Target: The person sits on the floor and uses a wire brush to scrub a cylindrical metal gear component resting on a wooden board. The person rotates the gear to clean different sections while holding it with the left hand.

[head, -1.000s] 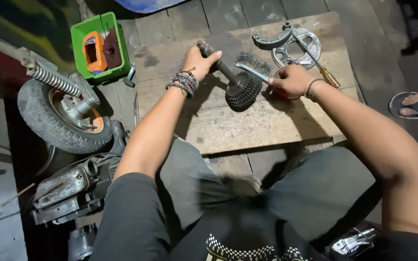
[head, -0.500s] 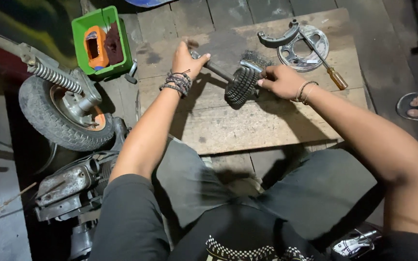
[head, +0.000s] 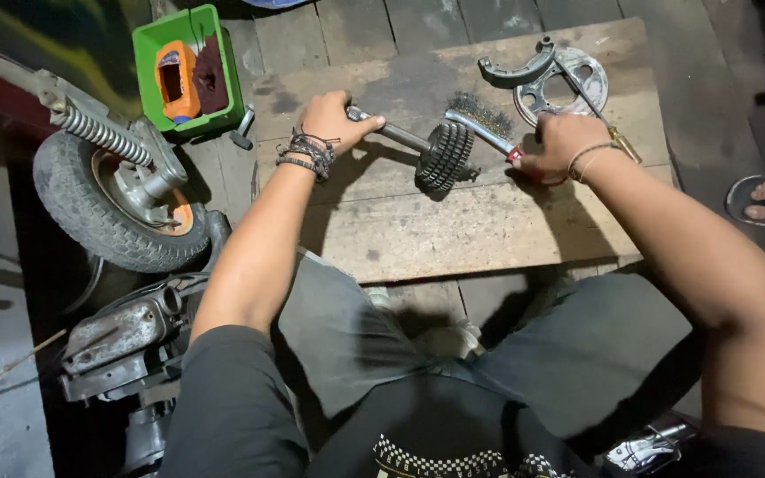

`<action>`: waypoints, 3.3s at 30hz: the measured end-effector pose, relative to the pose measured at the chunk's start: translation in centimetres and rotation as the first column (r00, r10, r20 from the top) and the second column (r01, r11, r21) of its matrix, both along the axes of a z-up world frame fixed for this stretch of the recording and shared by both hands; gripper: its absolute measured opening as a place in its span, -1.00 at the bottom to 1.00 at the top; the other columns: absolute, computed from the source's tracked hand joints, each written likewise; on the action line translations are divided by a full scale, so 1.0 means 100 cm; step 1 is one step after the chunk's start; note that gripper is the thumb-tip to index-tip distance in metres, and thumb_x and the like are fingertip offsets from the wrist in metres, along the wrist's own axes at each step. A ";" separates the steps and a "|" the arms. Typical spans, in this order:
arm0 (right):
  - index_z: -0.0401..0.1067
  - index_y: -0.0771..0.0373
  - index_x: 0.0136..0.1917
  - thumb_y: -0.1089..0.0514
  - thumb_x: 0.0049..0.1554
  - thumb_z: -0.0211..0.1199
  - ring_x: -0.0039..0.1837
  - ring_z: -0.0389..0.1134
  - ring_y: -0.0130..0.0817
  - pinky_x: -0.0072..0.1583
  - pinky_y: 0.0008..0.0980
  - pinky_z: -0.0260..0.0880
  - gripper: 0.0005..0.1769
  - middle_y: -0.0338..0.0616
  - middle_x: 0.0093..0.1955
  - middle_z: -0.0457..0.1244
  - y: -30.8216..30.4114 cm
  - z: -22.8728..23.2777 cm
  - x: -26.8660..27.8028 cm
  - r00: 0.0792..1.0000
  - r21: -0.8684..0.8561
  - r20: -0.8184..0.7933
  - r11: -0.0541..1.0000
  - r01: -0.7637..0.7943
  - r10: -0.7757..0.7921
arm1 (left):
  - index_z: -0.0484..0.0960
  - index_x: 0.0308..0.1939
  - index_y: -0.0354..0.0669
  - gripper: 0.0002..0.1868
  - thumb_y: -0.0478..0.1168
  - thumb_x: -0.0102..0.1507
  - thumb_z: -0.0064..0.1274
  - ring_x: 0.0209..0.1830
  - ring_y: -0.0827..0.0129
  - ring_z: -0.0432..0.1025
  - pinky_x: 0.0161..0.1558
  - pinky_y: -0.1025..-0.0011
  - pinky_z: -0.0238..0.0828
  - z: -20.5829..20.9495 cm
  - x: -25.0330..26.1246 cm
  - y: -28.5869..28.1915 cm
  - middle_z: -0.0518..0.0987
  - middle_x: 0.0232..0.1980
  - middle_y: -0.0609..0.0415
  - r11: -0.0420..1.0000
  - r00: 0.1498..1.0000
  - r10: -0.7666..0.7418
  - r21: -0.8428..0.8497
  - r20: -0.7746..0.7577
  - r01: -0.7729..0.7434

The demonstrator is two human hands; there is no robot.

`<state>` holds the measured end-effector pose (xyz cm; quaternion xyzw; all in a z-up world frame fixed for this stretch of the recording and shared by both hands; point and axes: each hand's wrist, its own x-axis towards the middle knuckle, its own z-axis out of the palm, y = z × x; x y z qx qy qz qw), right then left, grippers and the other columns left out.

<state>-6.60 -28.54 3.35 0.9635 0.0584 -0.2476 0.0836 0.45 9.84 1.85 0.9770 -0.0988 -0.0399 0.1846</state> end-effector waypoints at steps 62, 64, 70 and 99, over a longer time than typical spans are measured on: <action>0.60 0.17 -0.09 -0.35 0.39 -0.08 0.08 0.44 0.34 0.09 0.18 0.40 -0.33 0.30 -0.20 0.41 -0.058 0.006 -0.001 0.958 0.430 0.247 0.903 0.024 -0.143 | 0.73 -0.16 0.09 -0.51 0.35 0.25 0.01 -0.12 -0.01 0.64 -0.07 0.07 0.55 0.010 -0.012 0.001 0.72 -0.27 -0.02 0.840 0.927 -0.356 0.395 -0.117 0.372; 0.60 0.18 -0.10 -0.31 0.42 -0.06 0.09 0.43 0.37 0.08 0.18 0.39 -0.35 0.30 -0.20 0.41 -0.065 0.005 -0.010 0.950 0.464 0.237 0.883 0.074 -0.204 | 0.73 -0.16 0.11 -0.53 0.33 0.25 0.02 -0.12 -0.01 0.64 -0.07 0.07 0.55 0.008 -0.017 0.002 0.72 -0.27 0.00 0.840 0.927 -0.356 0.394 -0.118 0.373; 0.58 0.18 -0.10 -0.38 0.35 -0.12 0.03 0.46 0.29 0.08 0.13 0.43 -0.31 0.28 -0.20 0.41 0.008 0.015 -0.005 0.972 0.375 0.223 0.927 -0.021 -0.068 | 0.72 -0.21 0.11 -0.51 0.37 0.22 0.05 -0.16 -0.01 0.64 -0.10 0.08 0.55 0.017 -0.014 -0.010 0.71 -0.29 -0.01 0.816 0.915 -0.396 0.429 -0.072 0.387; 0.48 0.04 -0.22 -0.46 0.48 -0.26 -0.42 0.26 -0.44 -0.23 -0.45 0.37 -0.22 -0.26 -0.47 0.28 -0.018 0.054 -0.007 0.963 0.070 0.245 0.989 -0.134 0.113 | 0.62 -0.25 -0.01 -0.54 0.28 0.32 0.08 -0.40 0.09 0.58 -0.36 0.21 0.51 0.004 -0.015 0.009 0.68 -0.34 0.04 0.755 0.787 -0.590 0.471 0.184 0.456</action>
